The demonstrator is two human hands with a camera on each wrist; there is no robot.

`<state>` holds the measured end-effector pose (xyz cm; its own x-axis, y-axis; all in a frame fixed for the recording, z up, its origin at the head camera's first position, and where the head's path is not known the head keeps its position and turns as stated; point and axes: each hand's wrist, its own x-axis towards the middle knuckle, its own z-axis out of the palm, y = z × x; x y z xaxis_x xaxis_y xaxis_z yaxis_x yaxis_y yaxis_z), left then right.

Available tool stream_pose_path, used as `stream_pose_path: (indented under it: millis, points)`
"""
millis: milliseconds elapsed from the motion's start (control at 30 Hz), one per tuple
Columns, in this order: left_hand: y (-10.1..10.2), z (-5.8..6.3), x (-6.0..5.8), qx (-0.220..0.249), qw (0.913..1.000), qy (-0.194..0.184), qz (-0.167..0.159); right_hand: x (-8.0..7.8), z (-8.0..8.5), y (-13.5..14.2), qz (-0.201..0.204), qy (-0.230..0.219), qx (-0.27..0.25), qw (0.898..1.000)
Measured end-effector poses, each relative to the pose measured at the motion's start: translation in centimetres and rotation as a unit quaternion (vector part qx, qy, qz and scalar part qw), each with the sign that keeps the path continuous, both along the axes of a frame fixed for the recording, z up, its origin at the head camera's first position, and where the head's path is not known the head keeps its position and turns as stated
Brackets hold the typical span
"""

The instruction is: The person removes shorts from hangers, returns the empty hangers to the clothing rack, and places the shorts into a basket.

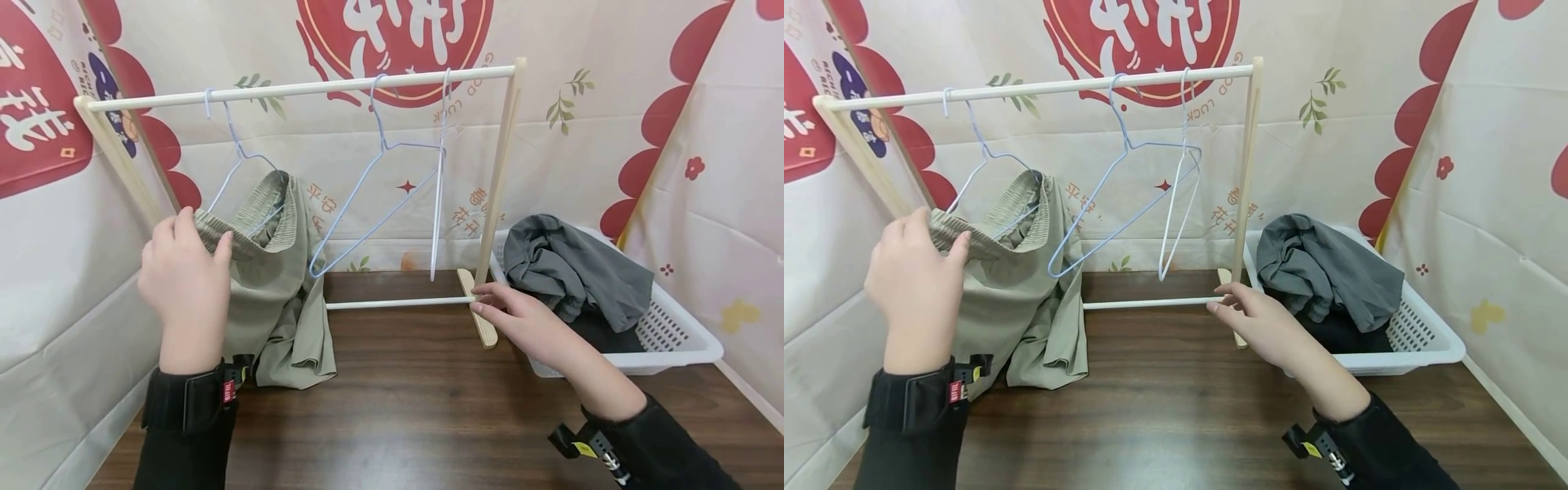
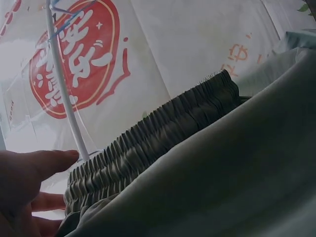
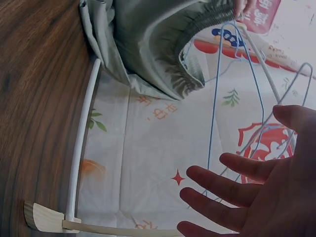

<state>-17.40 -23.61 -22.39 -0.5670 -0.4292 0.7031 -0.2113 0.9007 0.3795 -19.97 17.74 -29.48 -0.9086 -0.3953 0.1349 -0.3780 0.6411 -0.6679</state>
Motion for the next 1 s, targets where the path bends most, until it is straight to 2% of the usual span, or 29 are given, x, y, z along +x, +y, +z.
stream_pose_path:
  millis: [100,333,600,700,800,1000]
  points:
    - [-0.2,0.2,-0.3,0.003,0.9993,-0.034,0.014,0.2,-0.2,-0.2,0.001,0.002,0.008,1.0]
    - [-0.9,0.5,-0.7,-0.006,0.998,-0.045,0.044,0.3,-0.7,-0.4,0.01,0.001,0.01,1.0]
    - [-1.6,0.7,-0.8,0.011,0.9931,-0.101,0.058,0.5,-0.9,-0.4,0.008,-0.008,0.017,1.0]
    - [-1.7,0.6,-0.7,0.013,0.9929,-0.101,0.061,0.6,-0.9,-0.4,0.01,-0.011,0.021,1.0]
    - [-1.7,0.6,-0.7,0.013,0.9944,-0.085,0.061,0.6,-0.9,-0.4,0.01,-0.011,0.024,1.0]
    - [-2.0,0.6,-1.4,0.01,0.9951,-0.068,0.071,0.6,-1.0,-0.3,0.012,-0.015,0.024,1.0]
